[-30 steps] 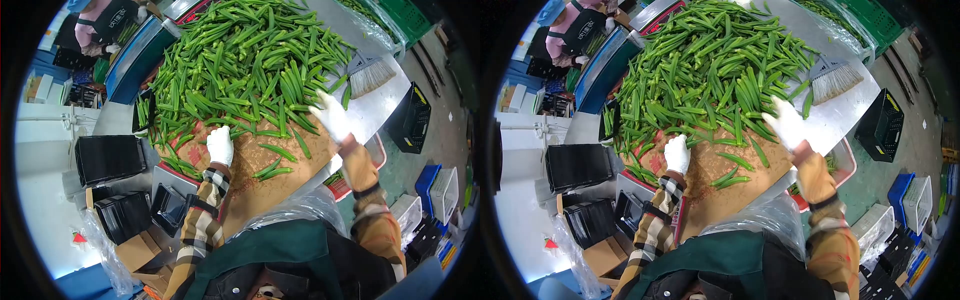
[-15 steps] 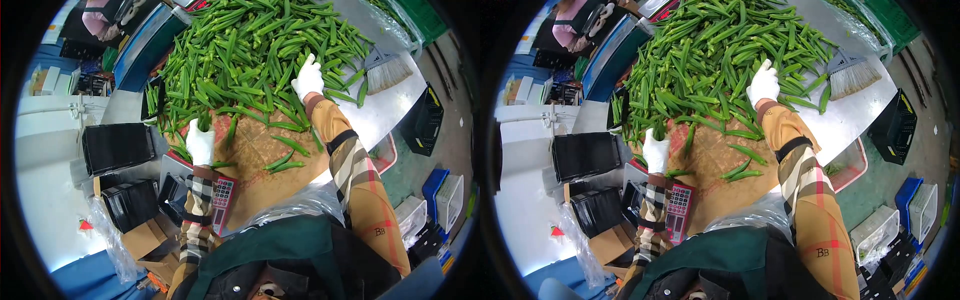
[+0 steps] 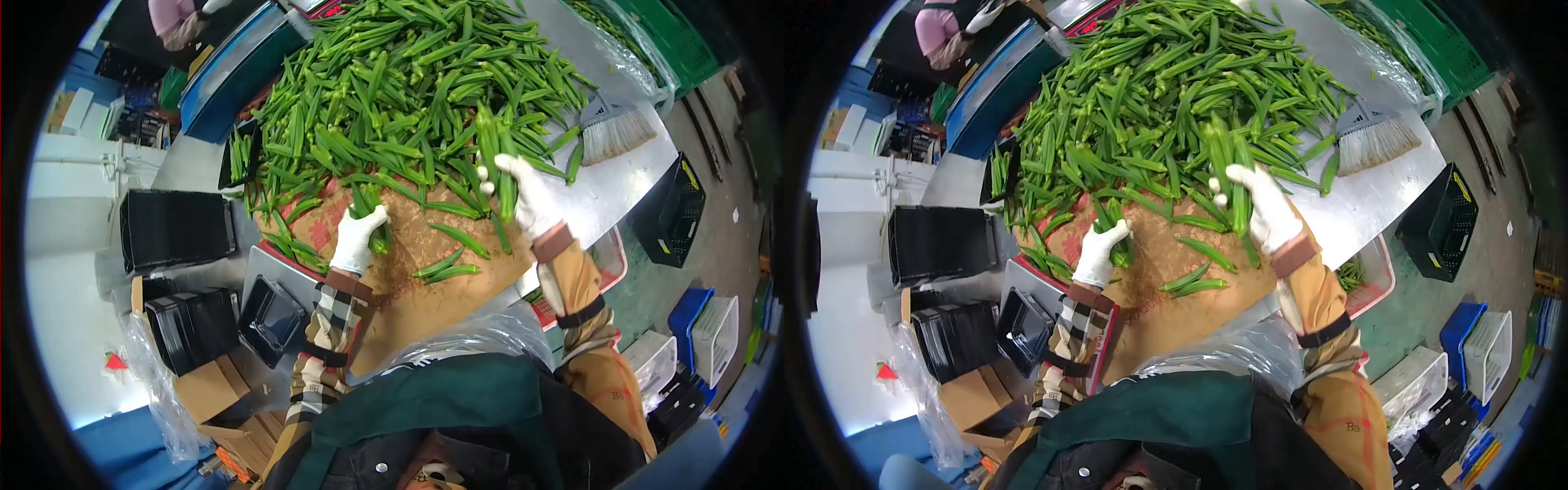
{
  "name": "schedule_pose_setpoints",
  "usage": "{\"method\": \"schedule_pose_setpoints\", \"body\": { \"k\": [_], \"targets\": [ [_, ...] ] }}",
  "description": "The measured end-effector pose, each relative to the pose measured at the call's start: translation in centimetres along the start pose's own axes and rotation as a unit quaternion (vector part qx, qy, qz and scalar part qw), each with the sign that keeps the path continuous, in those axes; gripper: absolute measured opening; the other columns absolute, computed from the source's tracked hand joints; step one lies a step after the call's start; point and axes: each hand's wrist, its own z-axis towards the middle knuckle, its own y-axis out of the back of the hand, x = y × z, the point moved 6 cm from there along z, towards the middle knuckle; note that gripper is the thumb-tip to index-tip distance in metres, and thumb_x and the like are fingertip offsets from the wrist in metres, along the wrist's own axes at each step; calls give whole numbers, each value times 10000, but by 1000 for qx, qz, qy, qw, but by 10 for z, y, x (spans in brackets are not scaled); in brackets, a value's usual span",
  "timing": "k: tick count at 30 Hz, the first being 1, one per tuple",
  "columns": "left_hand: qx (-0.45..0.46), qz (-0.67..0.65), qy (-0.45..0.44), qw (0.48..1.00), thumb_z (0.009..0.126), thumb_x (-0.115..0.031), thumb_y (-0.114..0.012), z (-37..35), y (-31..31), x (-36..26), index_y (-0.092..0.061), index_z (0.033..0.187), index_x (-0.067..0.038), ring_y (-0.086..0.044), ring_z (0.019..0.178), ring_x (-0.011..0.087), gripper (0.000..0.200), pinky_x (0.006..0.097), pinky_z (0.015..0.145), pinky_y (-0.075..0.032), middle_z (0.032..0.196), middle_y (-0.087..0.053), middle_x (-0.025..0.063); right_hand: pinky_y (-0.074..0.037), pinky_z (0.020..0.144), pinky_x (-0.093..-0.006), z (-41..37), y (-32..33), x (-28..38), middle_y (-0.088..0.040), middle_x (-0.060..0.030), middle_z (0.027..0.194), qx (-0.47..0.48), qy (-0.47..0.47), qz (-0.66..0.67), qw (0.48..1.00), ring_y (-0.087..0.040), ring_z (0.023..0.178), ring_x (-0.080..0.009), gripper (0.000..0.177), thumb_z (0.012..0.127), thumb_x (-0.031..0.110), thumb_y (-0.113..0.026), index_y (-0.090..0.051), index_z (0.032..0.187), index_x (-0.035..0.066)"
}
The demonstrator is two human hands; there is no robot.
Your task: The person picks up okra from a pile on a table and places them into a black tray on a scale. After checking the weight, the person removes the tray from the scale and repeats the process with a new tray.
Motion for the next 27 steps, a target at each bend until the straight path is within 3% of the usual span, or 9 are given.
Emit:
{"method": "schedule_pose_setpoints", "body": {
  "k": [2, 5, 6, 9, 14, 20, 23, 26, 27],
  "targets": [
    [106, -240, 127, 957, 945, -209, -716, -44, -39, -23, -589, 1290, -12, -689, 1016, 256, 417, 417, 896, -569, 1175, -690, 113, -588, 685, -300, -14, -1, -40, -666, -122, 1141, 12, -28, 47, 998, -677, 952, -200, 329, 978, 97, -623, -569, 1293, 18],
    [213, -340, 112, 909, 1011, -255, -634, -84, -75, -40, -432, 1475, -40, -568, 1298, 307, 550, 508, 1103, -474, 1452, -535, 137, -591, 775, -341, -37, -16, -94, -670, -97, 1155, -29, -46, 5, 999, -673, 968, -202, 351, 973, 112, -649, -569, 1305, 30],
    [264, -385, 112, 877, 1033, -322, -605, -91, -81, -37, -430, 1483, -42, -550, 1318, 311, 558, 509, 1127, -445, 1475, -520, 130, -582, 858, -354, -40, -12, -116, -652, -91, 1222, -7, -63, -26, 998, -660, 1057, -197, 391, 985, 106, -643, -550, 1357, 34],
    [191, -441, 116, 869, 1042, -489, -524, -106, -75, -27, -427, 1494, -49, -523, 1349, 305, 639, 495, 1154, -409, 1494, -508, 140, -517, 1033, -390, -49, -19, -144, -601, -83, 1355, -6, -50, -57, 997, -606, 1203, -210, 463, 1028, 118, -587, -470, 1472, 64],
    [171, -517, 115, 830, 1037, -614, -424, -128, -55, -32, -476, 1463, -52, -526, 1349, 298, 708, 483, 1157, -398, 1459, -549, 149, -518, 1041, -395, -59, -40, -163, -593, -97, 1366, 23, -90, -17, 996, -607, 1216, -214, 444, 1047, 144, -556, -450, 1473, 75],
    [21, -384, 20, 923, 1060, -486, -501, -147, 16, -45, -534, 1403, -52, -575, 1270, 236, 554, 415, 1111, -438, 1387, -602, 114, -450, 1110, -395, -54, -111, -229, -539, -99, 1428, 89, -66, -37, 993, -543, 1294, -222, 472, 1054, 123, -516, -394, 1507, 81],
    [-65, -115, -118, 984, 1078, -346, -520, -169, 91, -80, -597, 1318, -61, -623, 1142, 162, 380, 324, 1015, -490, 1272, -651, 55, -369, 1159, -359, -63, -181, -272, -461, -90, 1508, 157, -32, -141, 977, -452, 1371, -207, 548, 1058, 121, -509, -308, 1566, 85],
    [-75, -77, -118, 987, 1072, -337, -544, -200, 142, -127, -587, 1326, -39, -573, 1169, 134, 395, 312, 1042, -453, 1280, -623, 48, -316, 1183, -343, -66, -244, -317, -363, -100, 1583, 246, -47, -213, 945, -363, 1432, -203, 691, 1060, 198, -542, -153, 1621, 85],
    [-129, 41, -152, 979, 1072, -358, -542, -203, 181, -129, -552, 1390, -31, -579, 1197, 146, 457, 314, 1049, -458, 1327, -610, 69, -289, 1197, -344, -62, -258, -341, -328, -133, 1597, 263, -71, -243, 931, -328, 1456, -215, 777, 1048, 249, -571, -84, 1623, 58]
  ]
}}
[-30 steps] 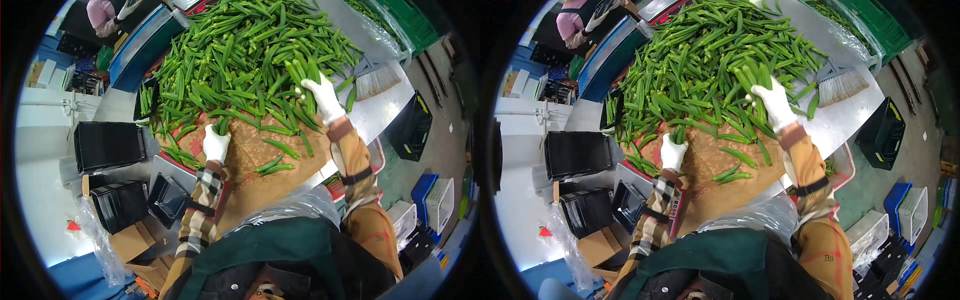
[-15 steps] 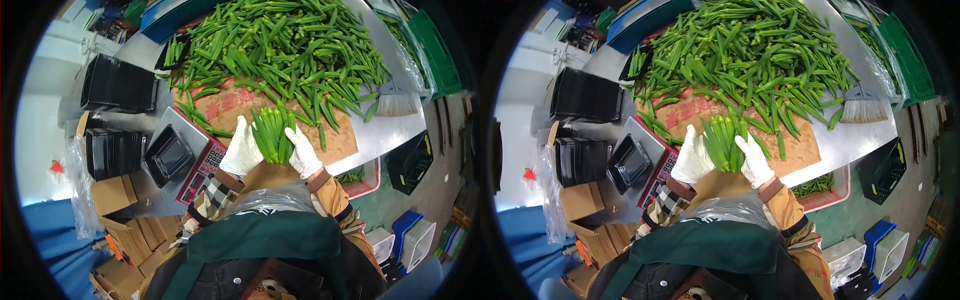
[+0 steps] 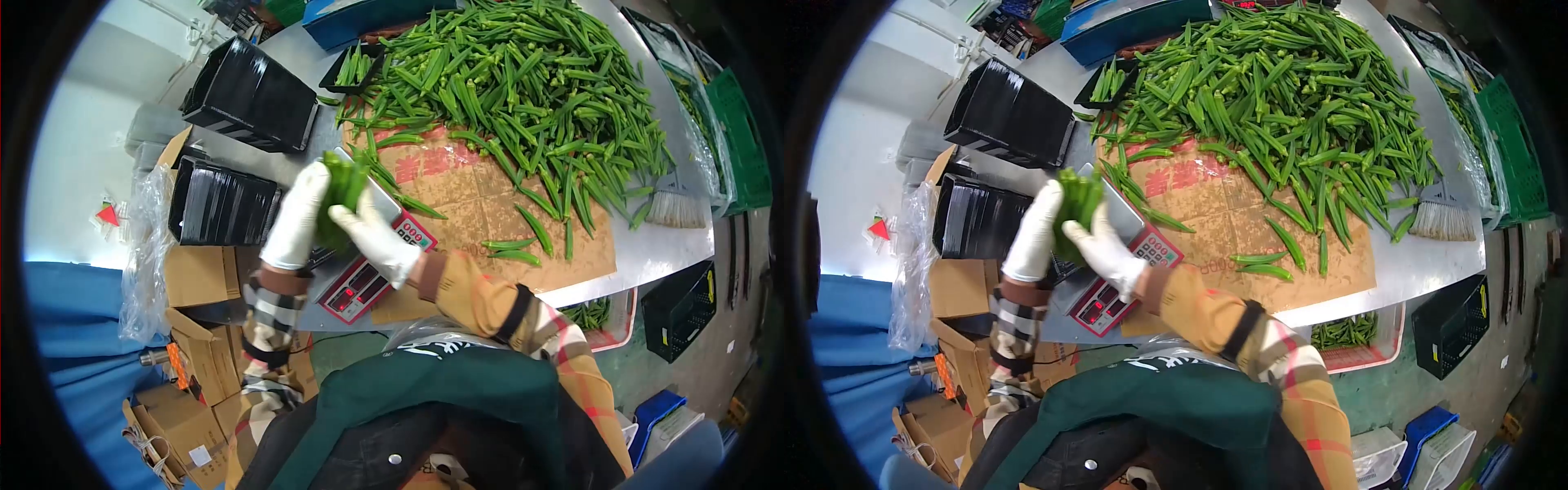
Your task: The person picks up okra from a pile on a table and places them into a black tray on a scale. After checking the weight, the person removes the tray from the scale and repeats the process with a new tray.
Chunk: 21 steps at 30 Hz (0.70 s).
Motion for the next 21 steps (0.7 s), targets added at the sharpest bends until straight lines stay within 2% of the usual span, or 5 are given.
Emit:
{"method": "schedule_pose_setpoints", "body": {
  "k": [5, 8, 11, 17, 21],
  "targets": [
    [65, 40, 102, 992, 1070, -273, -564, 2, 64, 20, -530, 1430, 8, -568, 1263, 159, 458, 303, 1091, -445, 1368, -610, 92, -164, 1258, -368, 18, -18, -18, -197, -327, 1631, 115, -52, -336, 934, -198, 1546, -333, 1092, 933, 498, -683, -56, 1569, -131],
    [82, 81, 45, 992, 1061, -268, -580, -5, 84, 51, -550, 1422, 9, -562, 1262, 155, 457, 298, 1126, -399, 1408, -601, 73, -467, 1075, -341, -7, 23, 8, -621, -190, 1366, 86, -62, -308, 945, -602, 1255, -245, 527, 1000, 238, -648, -522, 1431, -37],
    [-134, 14, 51, 990, 1078, -436, -489, -31, 97, 15, -638, 1350, -44, -571, 1283, 167, 500, 337, 1124, -387, 1318, -675, 69, -510, 992, -334, -57, 118, 28, -713, -144, 1208, -100, -42, -307, 945, -670, 1103, -208, 346, 965, 169, -671, -666, 1269, 4],
    [-336, -33, 70, 939, 1073, -594, -331, -81, 209, 72, -564, 1438, -74, -546, 1329, 258, 676, 464, 1174, -311, 1445, -586, 134, -470, 1000, -411, -187, 313, 49, -682, -145, 1159, -338, 75, -743, 573, -623, 1085, -322, 413, 869, 64, -736, -676, 1277, 38],
    [-381, -88, 72, 918, 1070, -582, -362, -106, 211, 101, -540, 1454, -65, -571, 1301, 240, 668, 461, 1162, -323, 1436, -598, 133, -501, 888, -333, -220, 368, 10, -658, -110, 1059, -341, 42, -674, 654, -620, 960, -221, 437, 872, 59, -755, -660, 1296, 15]
  ]
}}
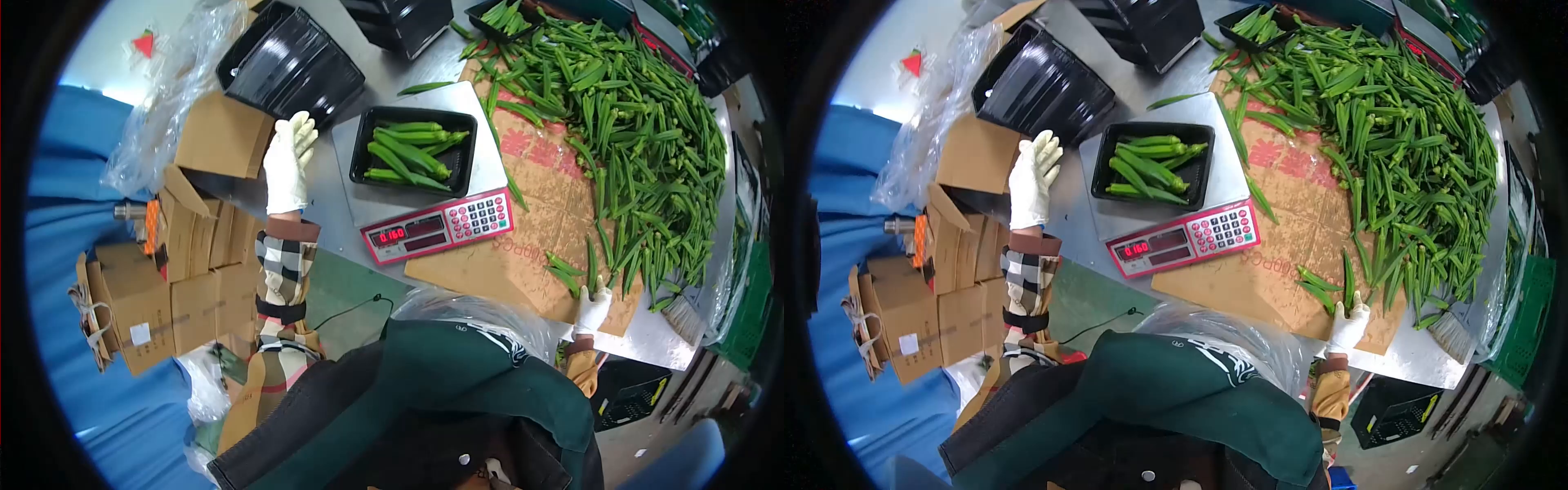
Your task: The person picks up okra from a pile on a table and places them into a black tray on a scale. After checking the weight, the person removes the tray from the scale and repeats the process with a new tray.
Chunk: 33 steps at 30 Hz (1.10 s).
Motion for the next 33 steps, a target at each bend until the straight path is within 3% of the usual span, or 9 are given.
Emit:
{"method": "schedule_pose_setpoints", "body": {
  "k": [5, 8, 11, 12, 18, 22, 24, 30, 33],
  "targets": [
    [2, -3, -5, 1000, 1072, -539, -416, -16, -13, 19, -633, 1354, -81, -646, 1145, 167, 580, 378, 1052, -416, 1274, -695, 88, -525, 826, -300, 10, -16, -19, -667, -64, 1063, 39, -181, 150, 971, -616, 910, -137, 403, 909, 25, -736, -644, 1298, -28],
    [30, 34, -16, 999, 1074, -477, -461, -19, -19, 23, -631, 1355, -63, -649, 1143, 173, 528, 342, 1023, -447, 1272, -694, 89, -517, 904, -263, 32, -14, 46, -689, -104, 1155, 28, -81, 261, 962, -639, 994, -124, 387, 944, -10, -687, -611, 1319, -71],
    [72, 53, -39, 995, 1022, -290, -626, -23, -37, 34, -682, 1269, -19, -663, 1080, 143, 371, 295, 919, -513, 1174, -727, 107, -519, 934, -300, 44, 3, 207, -669, -87, 1151, 77, 70, 297, 949, -644, 1041, -165, 379, 906, -21, -716, -656, 1280, -19],
    [71, 167, -125, 975, 1004, -258, -652, -26, -44, 31, -635, 1317, 21, -658, 1127, 186, 419, 321, 993, -499, 1206, -713, 141, -517, 933, -304, 44, 5, 255, -663, -91, 1152, 103, 128, 284, 945, -644, 1030, -171, 386, 897, -25, -721, -657, 1278, -14],
    [80, 135, -137, 978, 989, -190, -665, -45, -65, 25, -562, 1398, 21, -632, 1197, 203, 472, 327, 1046, -479, 1304, -666, 163, -522, 862, -348, 45, -19, 413, -608, -140, 1014, 130, 294, 276, 906, -631, 963, -279, 476, 817, 34, -769, -645, 1276, 45],
    [47, 141, -130, 980, 986, -160, -659, -35, -32, 26, -626, 1346, -12, -640, 1092, 145, 391, 300, 989, -492, 1228, -702, 102, -521, 851, -368, 39, -33, 384, -600, -132, 995, 148, 299, 238, 912, -626, 931, -297, 463, 822, 58, -773, -645, 1267, 49],
    [12, 120, -135, 983, 1000, -155, -643, -34, -13, 14, -661, 1309, -27, -625, 954, 95, 335, 262, 886, -506, 1146, -715, 57, -530, 825, -339, 32, -58, 319, -614, -114, 991, 149, 237, 272, 920, -635, 904, -253, 366, 881, 34, -732, -665, 1241, 24],
    [-10, 88, -70, 994, 1057, -287, -573, -14, 23, 4, -646, 1330, -39, -642, 886, 93, 376, 241, 828, -521, 1133, -728, 69, -531, 889, -337, -10, -72, 124, -675, -124, 1002, 156, 37, 200, 966, -660, 946, -254, 168, 898, 2, -703, -717, 1065, -11],
    [61, 132, -29, 989, 1048, -338, -576, -14, 0, -1, -660, 1311, -64, -648, 821, 100, 389, 244, 795, -524, 1096, -739, 55, -525, 879, -351, -27, -64, 121, -673, -125, 992, 138, 88, 127, 978, -650, 932, -276, 157, 885, -4, -702, -722, 1039, 14]
  ]
}}
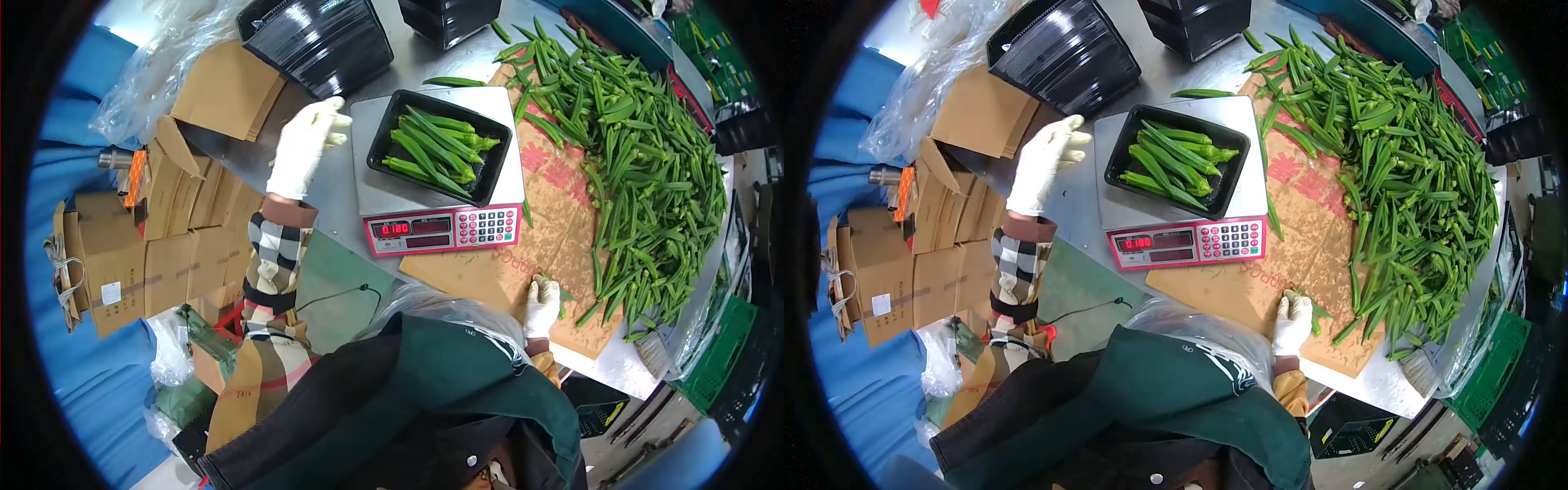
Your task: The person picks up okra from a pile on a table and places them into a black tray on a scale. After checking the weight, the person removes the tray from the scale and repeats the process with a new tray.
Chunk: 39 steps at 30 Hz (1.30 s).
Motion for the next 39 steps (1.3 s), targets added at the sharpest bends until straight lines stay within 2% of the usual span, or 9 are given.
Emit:
{"method": "schedule_pose_setpoints", "body": {
  "k": [9, 16, 21, 25, 28, 31, 33, 35, 39],
  "targets": [
    [194, 205, -33, 959, 976, -365, -632, 15, -78, 13, -669, 1108, 20, -658, 773, 164, 408, 332, 678, -539, 877, -712, 101, -486, 789, -454, -7, -4, 43, -659, -136, 963, -90, 208, -203, 952, -618, 887, -351, 275, 839, 27, -686, -680, 1105, 96],
    [251, -13, 91, 964, 1001, -304, -654, 77, -157, -42, -664, 961, -19, -625, 700, 133, 288, 296, 575, -546, 802, -647, 40, -457, 696, -462, 1, -1, 48, -643, -130, 895, -64, 206, -170, 962, -615, 797, -344, 327, 791, -23, -666, -650, 1104, 69],
    [276, -38, -12, 960, 961, -231, -679, 208, -267, -47, -646, 1002, 6, -649, 683, 218, 242, 389, 630, -597, 839, -649, 119, -454, 789, -466, -4, -5, 34, -647, -134, 978, -49, 184, -192, 963, -610, 881, -343, 438, 744, 2, -668, -641, 1170, 98],
    [189, -48, 69, 978, 948, -267, -692, 259, -342, -51, -613, 1144, 68, -744, 771, 333, 396, 421, 630, -624, 951, -692, 187, -443, 837, -447, -7, -7, 30, -643, -113, 1002, -38, 148, -186, 970, -601, 932, -320, 388, 765, -19, -636, -652, 1133, 103],
    [264, -148, 209, 930, 960, -339, -702, 255, -371, -33, -596, 1208, -25, -728, 918, 290, 414, 409, 716, -623, 1134, -641, 125, -439, 850, -450, -9, -7, 25, -640, -110, 1013, -39, 139, -186, 972, -594, 931, -319, 402, 757, -14, -642, -646, 1140, 107],
    [292, -59, -54, 953, 963, -289, -693, 185, -328, -112, -657, 1045, -72, -680, 848, 196, 235, 364, 716, -547, 915, -649, 46, -441, 864, -473, -7, -5, 27, -638, -106, 1006, -27, 134, -169, 976, -594, 941, -327, 383, 758, -18, -651, -646, 1121, 104],
    [129, 305, -415, 847, 975, -192, -674, 114, -270, -194, -682, 1231, 3, -662, 1127, 235, 321, 351, 1006, -507, 1213, -710, 130, -457, 827, -483, -7, -5, 26, -656, -122, 1001, -39, 120, -154, 980, -608, 921, -351, 361, 772, -6, -657, -658, 1114, 111],
    [7, 105, -371, 923, 993, -136, -642, 89, -199, -208, -686, 1269, 9, -645, 1148, 196, 315, 328, 1061, -467, 1253, -705, 133, -478, 822, -487, -6, -3, 25, -681, -141, 1018, -12, 100, -139, 985, -632, 920, -364, 312, 825, 53, -624, -676, 1129, 97],
    [-230, 339, -385, 827, 1041, -290, -588, 119, -13, -178, -700, 1231, -1, -676, 1086, 242, 364, 337, 1007, -489, 1183, -727, 164, -472, 832, -452, -11, -3, 24, -660, -108, 1080, -30, 121, -155, 980, -617, 964, -328, 347, 830, 61, -636, -646, 1175, 103]
  ]
}}
